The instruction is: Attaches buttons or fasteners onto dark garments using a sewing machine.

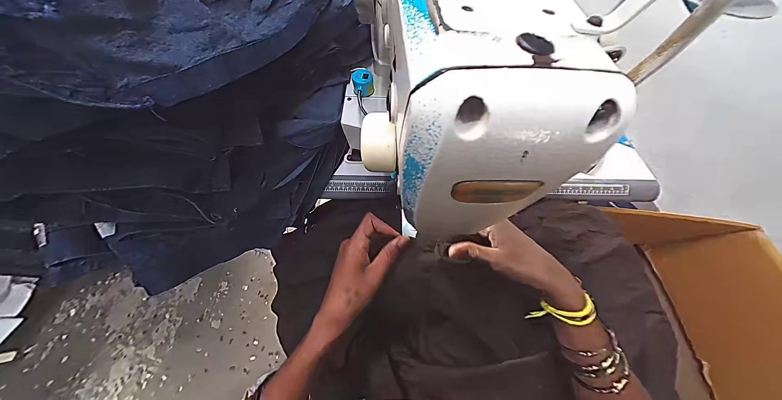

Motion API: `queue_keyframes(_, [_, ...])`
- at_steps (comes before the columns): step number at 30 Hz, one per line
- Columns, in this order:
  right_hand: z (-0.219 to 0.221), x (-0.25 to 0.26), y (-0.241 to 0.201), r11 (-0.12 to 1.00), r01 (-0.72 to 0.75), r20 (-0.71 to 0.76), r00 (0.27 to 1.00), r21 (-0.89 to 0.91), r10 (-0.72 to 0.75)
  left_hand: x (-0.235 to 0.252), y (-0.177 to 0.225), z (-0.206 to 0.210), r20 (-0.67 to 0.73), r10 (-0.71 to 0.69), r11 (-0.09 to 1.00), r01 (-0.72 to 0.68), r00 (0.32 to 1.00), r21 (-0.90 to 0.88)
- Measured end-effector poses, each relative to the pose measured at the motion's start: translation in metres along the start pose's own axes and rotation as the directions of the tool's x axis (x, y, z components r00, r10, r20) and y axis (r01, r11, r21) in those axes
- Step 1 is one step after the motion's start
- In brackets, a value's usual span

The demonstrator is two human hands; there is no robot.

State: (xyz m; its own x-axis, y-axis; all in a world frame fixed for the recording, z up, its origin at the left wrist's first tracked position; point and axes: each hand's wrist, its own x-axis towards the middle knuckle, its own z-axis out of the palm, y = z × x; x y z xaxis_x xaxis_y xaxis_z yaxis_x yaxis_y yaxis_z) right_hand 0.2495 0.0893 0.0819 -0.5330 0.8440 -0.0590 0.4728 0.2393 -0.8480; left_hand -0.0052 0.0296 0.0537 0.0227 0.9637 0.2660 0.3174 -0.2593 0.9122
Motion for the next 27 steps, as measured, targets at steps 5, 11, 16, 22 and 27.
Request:
queue_keyframes(5, [0.002, 0.012, -0.004, 0.994, -0.081, -0.177, 0.982, -0.069, 0.068, 0.023, 0.004, 0.005, -0.027, -0.133, 0.989, 0.130, 0.991, -0.074])
queue_keyframes(11, [-0.005, 0.013, -0.005, 0.970, -0.115, -0.210, 0.975, -0.212, 0.069, 0.025, 0.002, 0.005, -0.016, -0.162, 0.985, 0.161, 0.987, -0.056])
queue_keyframes(16, [-0.038, 0.020, 0.030, 0.822, -0.308, -0.600, 0.799, -0.479, -0.050, 0.027, -0.002, 0.006, 0.014, -0.214, 0.972, 0.215, 0.977, -0.094])
queue_keyframes(22, [-0.039, 0.047, 0.057, 0.705, -0.191, -0.486, 0.839, -0.683, -0.243, 0.030, 0.000, 0.005, 0.014, -0.242, 0.967, 0.243, 0.970, -0.074])
queue_keyframes(27, [-0.035, 0.048, 0.064, 0.675, -0.192, -0.497, 0.817, -0.713, -0.292, 0.027, -0.004, 0.007, -0.006, -0.209, 0.974, 0.208, 0.978, -0.092])
